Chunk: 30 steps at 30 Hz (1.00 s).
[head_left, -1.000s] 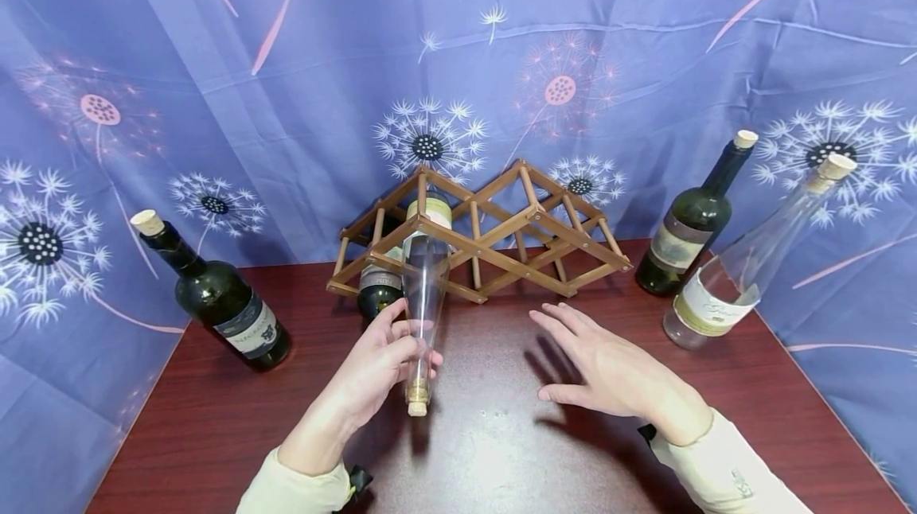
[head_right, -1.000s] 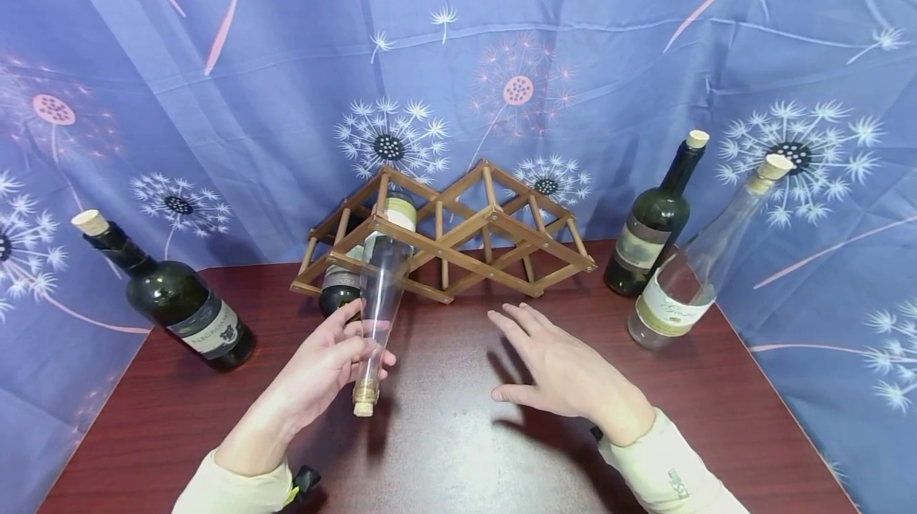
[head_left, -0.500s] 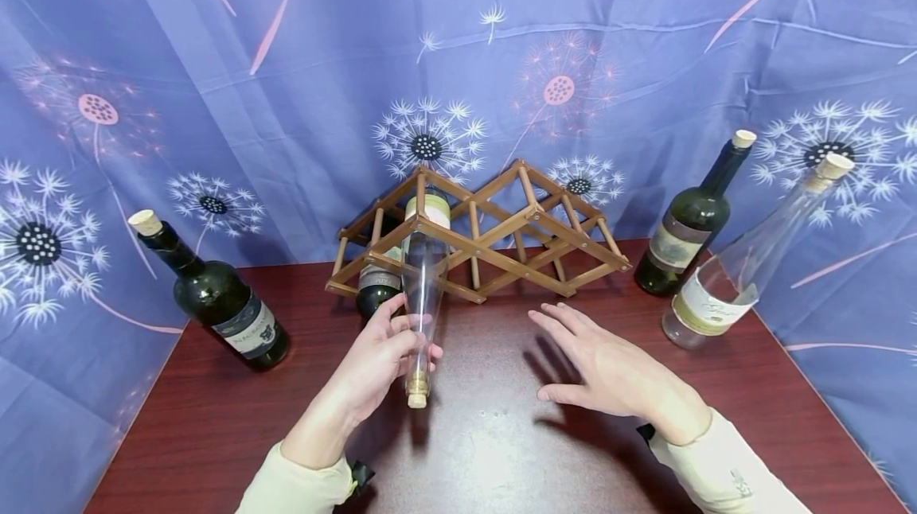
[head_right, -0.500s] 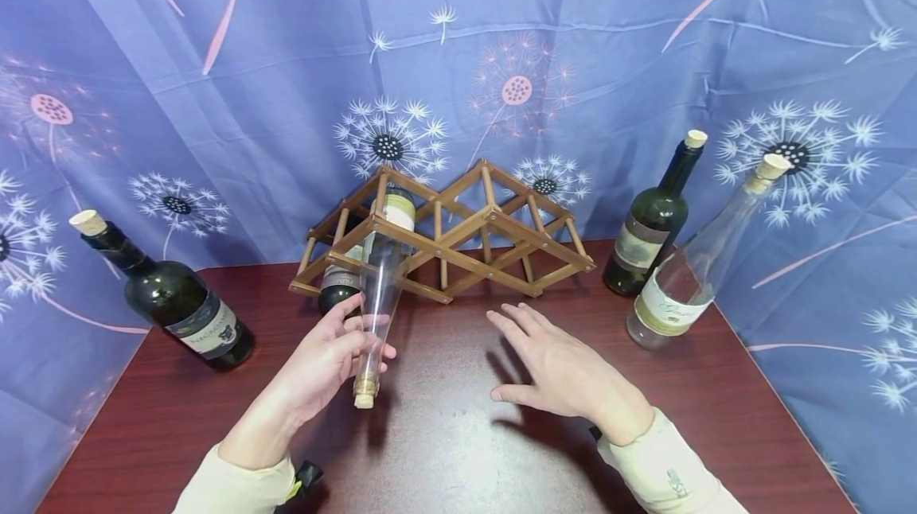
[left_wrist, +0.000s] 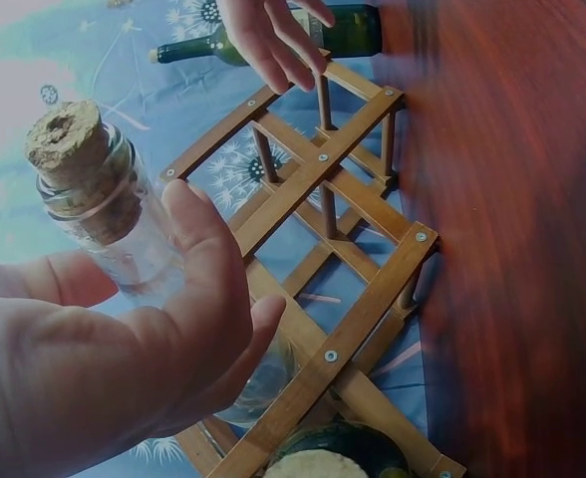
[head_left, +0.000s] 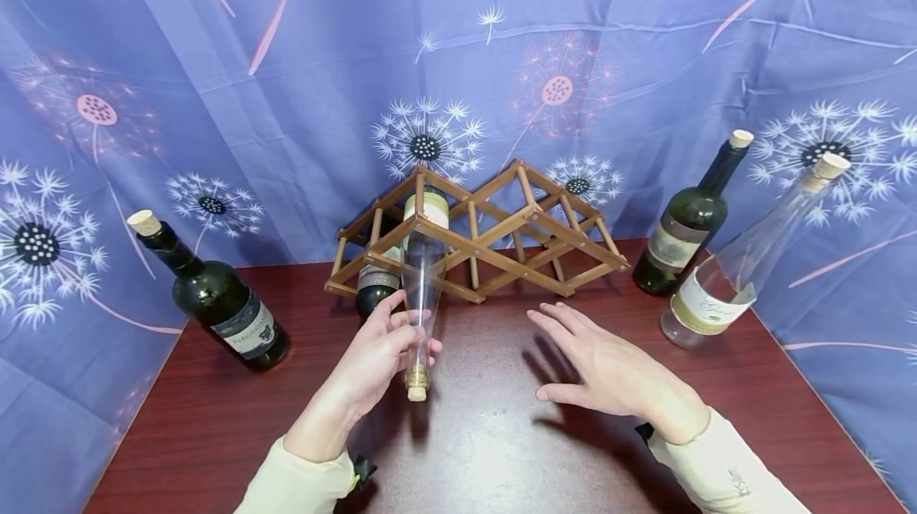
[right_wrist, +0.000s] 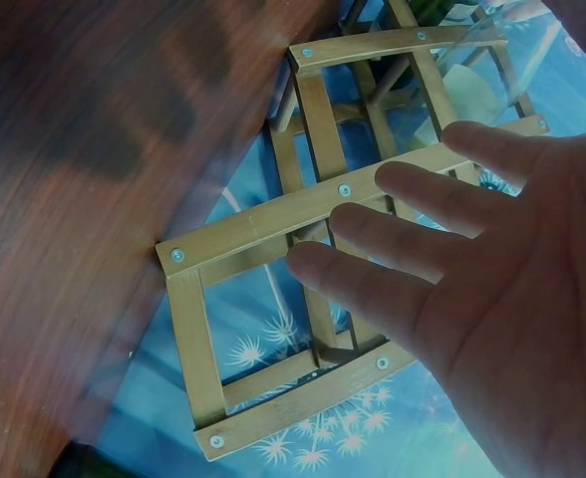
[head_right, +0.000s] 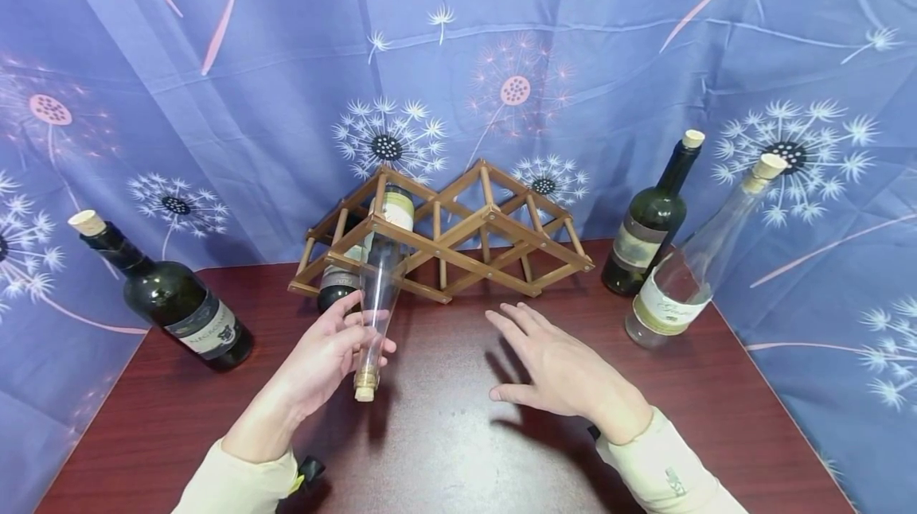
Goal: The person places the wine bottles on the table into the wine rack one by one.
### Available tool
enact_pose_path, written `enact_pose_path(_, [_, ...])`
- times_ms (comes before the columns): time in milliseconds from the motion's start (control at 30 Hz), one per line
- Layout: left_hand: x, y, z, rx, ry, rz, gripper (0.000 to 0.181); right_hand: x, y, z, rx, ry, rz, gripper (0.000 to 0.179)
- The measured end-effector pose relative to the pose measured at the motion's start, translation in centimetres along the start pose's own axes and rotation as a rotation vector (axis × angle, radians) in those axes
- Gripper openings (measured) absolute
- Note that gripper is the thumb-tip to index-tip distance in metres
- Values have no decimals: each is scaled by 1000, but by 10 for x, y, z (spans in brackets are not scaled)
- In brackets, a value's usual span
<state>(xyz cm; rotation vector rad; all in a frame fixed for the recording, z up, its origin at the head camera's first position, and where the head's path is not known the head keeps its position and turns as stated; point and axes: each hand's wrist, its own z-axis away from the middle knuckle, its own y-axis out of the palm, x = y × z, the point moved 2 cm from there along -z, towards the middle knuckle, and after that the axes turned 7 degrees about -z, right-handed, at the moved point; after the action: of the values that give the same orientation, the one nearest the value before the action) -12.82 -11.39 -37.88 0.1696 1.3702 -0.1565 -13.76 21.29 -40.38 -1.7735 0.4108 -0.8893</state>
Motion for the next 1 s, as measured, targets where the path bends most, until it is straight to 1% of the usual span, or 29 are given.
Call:
enact_pose_path(267, [-1, -1, -3, -10, 17, -2, 87, 0, 0, 0, 9, 3, 8, 99])
enact_pose_path(567, [-2, -1, -6, -17, 19, -1, 81, 0, 0, 1, 5, 14, 4, 100])
enact_pose_path(767, [-1, -2, -9, -8, 28, 5, 80, 1, 0, 1, -17, -1, 17, 100])
enact_pose_path(1000, [-1, -2, -13, -2, 43, 13, 80, 1, 0, 1, -5, 8, 11, 100])
